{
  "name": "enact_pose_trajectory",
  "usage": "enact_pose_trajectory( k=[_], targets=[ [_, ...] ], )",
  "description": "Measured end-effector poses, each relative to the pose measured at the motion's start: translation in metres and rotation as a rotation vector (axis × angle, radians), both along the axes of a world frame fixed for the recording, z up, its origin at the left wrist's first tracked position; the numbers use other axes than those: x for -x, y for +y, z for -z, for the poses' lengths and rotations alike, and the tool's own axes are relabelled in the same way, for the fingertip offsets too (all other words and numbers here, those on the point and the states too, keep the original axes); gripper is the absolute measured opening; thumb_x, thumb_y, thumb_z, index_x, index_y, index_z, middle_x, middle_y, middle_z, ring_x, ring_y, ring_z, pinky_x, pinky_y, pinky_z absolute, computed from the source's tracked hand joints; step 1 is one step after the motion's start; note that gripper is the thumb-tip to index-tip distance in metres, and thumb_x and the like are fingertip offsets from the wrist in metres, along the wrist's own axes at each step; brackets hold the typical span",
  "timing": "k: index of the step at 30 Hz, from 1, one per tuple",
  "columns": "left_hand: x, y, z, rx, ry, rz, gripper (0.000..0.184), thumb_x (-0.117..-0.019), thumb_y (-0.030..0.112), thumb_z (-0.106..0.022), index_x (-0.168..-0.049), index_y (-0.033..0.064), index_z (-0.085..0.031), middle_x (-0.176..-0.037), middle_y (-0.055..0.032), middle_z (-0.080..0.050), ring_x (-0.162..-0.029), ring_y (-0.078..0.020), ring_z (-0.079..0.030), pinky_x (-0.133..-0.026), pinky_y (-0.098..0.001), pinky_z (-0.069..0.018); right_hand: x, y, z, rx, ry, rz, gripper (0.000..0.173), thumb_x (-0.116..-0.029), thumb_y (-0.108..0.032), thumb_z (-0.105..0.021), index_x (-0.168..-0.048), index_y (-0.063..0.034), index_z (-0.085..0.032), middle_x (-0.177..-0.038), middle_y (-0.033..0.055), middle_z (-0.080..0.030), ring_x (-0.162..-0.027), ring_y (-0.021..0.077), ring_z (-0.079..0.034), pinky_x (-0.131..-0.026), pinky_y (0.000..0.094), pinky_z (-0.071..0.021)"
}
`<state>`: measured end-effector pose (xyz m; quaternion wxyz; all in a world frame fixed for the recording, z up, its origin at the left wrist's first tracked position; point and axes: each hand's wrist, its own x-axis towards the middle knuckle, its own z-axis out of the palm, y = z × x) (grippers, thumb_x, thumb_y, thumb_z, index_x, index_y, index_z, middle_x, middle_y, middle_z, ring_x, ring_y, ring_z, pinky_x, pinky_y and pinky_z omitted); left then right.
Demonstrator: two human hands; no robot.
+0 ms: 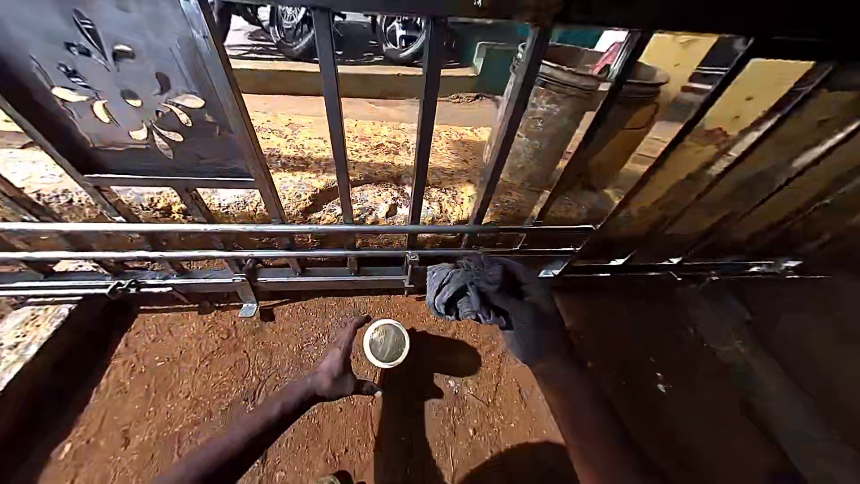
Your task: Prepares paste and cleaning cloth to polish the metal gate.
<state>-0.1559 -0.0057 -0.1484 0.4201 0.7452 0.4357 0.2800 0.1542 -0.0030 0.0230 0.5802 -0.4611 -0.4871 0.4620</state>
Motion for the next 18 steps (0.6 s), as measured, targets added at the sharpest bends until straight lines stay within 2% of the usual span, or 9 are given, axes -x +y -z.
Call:
enact_pose_trajectory(
  k=[2, 5, 7, 9, 12, 13, 14, 16, 18],
  targets=[
    [-0.018, -0.009, 0.029, -0.067, -0.116, -0.101, 0.138, -0.0498, 0.055, -0.098, -0.155, -0.0033, -0.031, -0.151, -0.0209, -0.049, -0.142, -0.0259, -0.048, -0.118, -0.0436, -0.0414, 0.002, -0.008, -0.003, 0.052, -0.043, -0.092, 0.036, -0.0914, -0.007, -0.061, -0.126, -0.0144, -0.065, -0.099, 0.0030, -0.071, -0.075, 0.0123, -0.067, -0.063, 0.0308, -0.0595],
    [-0.045, -0.014, 0.046, -0.135, -0.230, -0.226, 0.123, -0.0526, 0.044, -0.100, -0.151, 0.0007, -0.041, -0.143, -0.0166, -0.058, -0.134, -0.0247, -0.055, -0.113, -0.0472, -0.0468, 0.015, -0.015, -0.001, 0.095, -0.057, -0.194, 0.028, -0.0922, -0.012, -0.062, -0.117, -0.0206, -0.071, -0.094, -0.0005, -0.072, -0.070, 0.0082, -0.066, -0.058, 0.0269, -0.0588],
    [-0.050, -0.013, 0.042, -0.187, -0.190, -0.227, 0.112, -0.0528, 0.033, -0.097, -0.147, 0.0003, -0.047, -0.141, -0.0187, -0.059, -0.134, -0.0315, -0.055, -0.112, -0.0541, -0.0457, 0.027, -0.013, 0.012, 0.091, -0.141, -0.270, 0.028, -0.0906, -0.005, -0.062, -0.116, -0.0150, -0.070, -0.100, 0.0023, -0.072, -0.079, 0.0110, -0.068, -0.067, 0.0298, -0.0608],
    [-0.050, -0.012, 0.038, -0.237, -0.137, -0.193, 0.104, -0.0523, 0.037, -0.095, -0.142, 0.0012, -0.056, -0.140, -0.0222, -0.059, -0.132, -0.0371, -0.055, -0.109, -0.0573, -0.0464, 0.037, -0.009, 0.029, 0.078, -0.245, -0.357, 0.035, -0.0855, 0.005, -0.065, -0.117, -0.0068, -0.070, -0.107, 0.0074, -0.073, -0.088, 0.0167, -0.071, -0.076, 0.0353, -0.0627],
    [-0.050, -0.010, 0.036, -0.203, -0.126, -0.180, 0.097, -0.0520, 0.036, -0.094, -0.138, 0.0039, -0.060, -0.137, -0.0225, -0.058, -0.129, -0.0372, -0.055, -0.105, -0.0559, -0.0487, 0.047, -0.007, 0.046, 0.159, -0.534, -0.344, 0.045, -0.0763, 0.006, -0.073, -0.119, -0.0083, -0.067, -0.098, 0.0037, -0.076, -0.086, 0.0148, -0.073, -0.078, 0.0363, -0.0628],
    [-0.049, -0.010, 0.036, -0.197, -0.130, -0.181, 0.096, -0.0530, 0.037, -0.093, -0.137, 0.0032, -0.060, -0.137, -0.0221, -0.058, -0.128, -0.0360, -0.056, -0.106, -0.0544, -0.0490, 0.050, -0.009, 0.052, 0.107, -0.708, -0.293, 0.043, -0.0732, 0.000, -0.075, -0.114, -0.0115, -0.068, -0.094, -0.0006, -0.075, -0.085, 0.0125, -0.071, -0.077, 0.0374, -0.0602],
    [-0.049, -0.010, 0.035, -0.196, -0.135, -0.189, 0.096, -0.0536, 0.039, -0.093, -0.137, 0.0035, -0.060, -0.138, -0.0208, -0.058, -0.128, -0.0338, -0.056, -0.106, -0.0520, -0.0492, 0.054, -0.013, 0.059, 0.014, -0.823, -0.241, 0.036, -0.0717, -0.002, -0.076, -0.106, -0.0102, -0.072, -0.094, 0.0005, -0.074, -0.086, 0.0155, -0.069, -0.079, 0.0427, -0.0555],
    [-0.050, -0.009, 0.035, -0.216, -0.154, -0.202, 0.096, -0.0551, 0.040, -0.092, -0.137, 0.0014, -0.059, -0.139, -0.0193, -0.059, -0.130, -0.0305, -0.056, -0.108, -0.0481, -0.0486, 0.060, -0.020, 0.078, -0.303, -0.956, -0.148, 0.021, -0.0696, -0.006, -0.075, -0.090, -0.0096, -0.077, -0.094, 0.0024, -0.076, -0.086, 0.0148, -0.072, -0.076, 0.0367, -0.0604],
    [-0.051, -0.007, 0.032, -0.304, -0.174, -0.218, 0.096, -0.0576, 0.040, -0.091, -0.136, -0.0020, -0.058, -0.132, -0.0194, -0.064, -0.125, -0.0297, -0.061, -0.107, -0.0482, -0.0502, 0.064, -0.021, 0.096, -0.625, -1.012, -0.129, 0.008, -0.0781, -0.006, -0.071, -0.083, -0.0058, -0.078, -0.094, 0.0100, -0.072, -0.084, 0.0184, -0.071, -0.074, 0.0300, -0.0614]
  ],
)
